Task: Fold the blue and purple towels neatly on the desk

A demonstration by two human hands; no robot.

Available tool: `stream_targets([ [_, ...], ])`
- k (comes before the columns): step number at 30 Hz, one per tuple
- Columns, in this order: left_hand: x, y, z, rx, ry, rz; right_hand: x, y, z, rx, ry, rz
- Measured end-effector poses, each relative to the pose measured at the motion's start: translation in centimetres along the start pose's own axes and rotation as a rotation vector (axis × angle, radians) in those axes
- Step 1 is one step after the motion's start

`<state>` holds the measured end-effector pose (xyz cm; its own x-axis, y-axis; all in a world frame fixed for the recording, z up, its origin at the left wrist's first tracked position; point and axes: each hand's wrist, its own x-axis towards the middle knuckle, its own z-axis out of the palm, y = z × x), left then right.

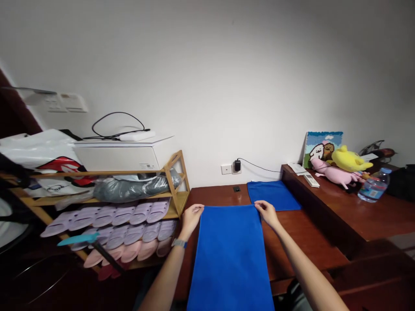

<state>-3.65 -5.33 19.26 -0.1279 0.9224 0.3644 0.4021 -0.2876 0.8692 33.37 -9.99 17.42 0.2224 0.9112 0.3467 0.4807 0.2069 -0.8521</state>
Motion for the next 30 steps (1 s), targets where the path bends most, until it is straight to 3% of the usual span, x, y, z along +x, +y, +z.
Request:
stream_targets([
  [3,-0.2,-3.5,3.4,0.077,0.054,-0.011,0.8,2.1,4.6,-0.071,0.009,0.046],
  [5,-2.0,-5.7,5.1,0.159,0.02,0.059,-1.1,3.1,7.1,-0.103,-0.002,0.054],
  [7,-4.8,-8.3,6.1,0.315,-0.102,0.184,-4.4,4.3,9.0,-0.143,-0.06,0.042],
  [10,-8.9,-12.2,6.7,0.587,-0.315,0.258,-9.7,6.6,10.6,-0.328,-0.221,-0.009],
  [13,-11.1,-14.5,6.8,0.752,-0.408,0.227,-11.9,8.5,10.7,-0.529,-0.33,-0.006],
  [19,-9.9,-15.0,8.1,0.807,-0.393,0.222,-8.8,9.3,9.7,-0.649,-0.426,0.027],
  [24,-8.8,-15.3,8.7,0.843,-0.346,0.243,-6.7,9.0,10.1,-0.725,-0.494,0.072],
  [28,-7.3,-14.3,10.3,0.887,-0.276,0.312,-4.9,8.3,12.7,-0.752,-0.412,-0.008],
  [30,-6.3,-13.6,11.8,0.879,-0.314,0.346,-3.8,7.8,14.8,-0.734,-0.414,-0.029],
])
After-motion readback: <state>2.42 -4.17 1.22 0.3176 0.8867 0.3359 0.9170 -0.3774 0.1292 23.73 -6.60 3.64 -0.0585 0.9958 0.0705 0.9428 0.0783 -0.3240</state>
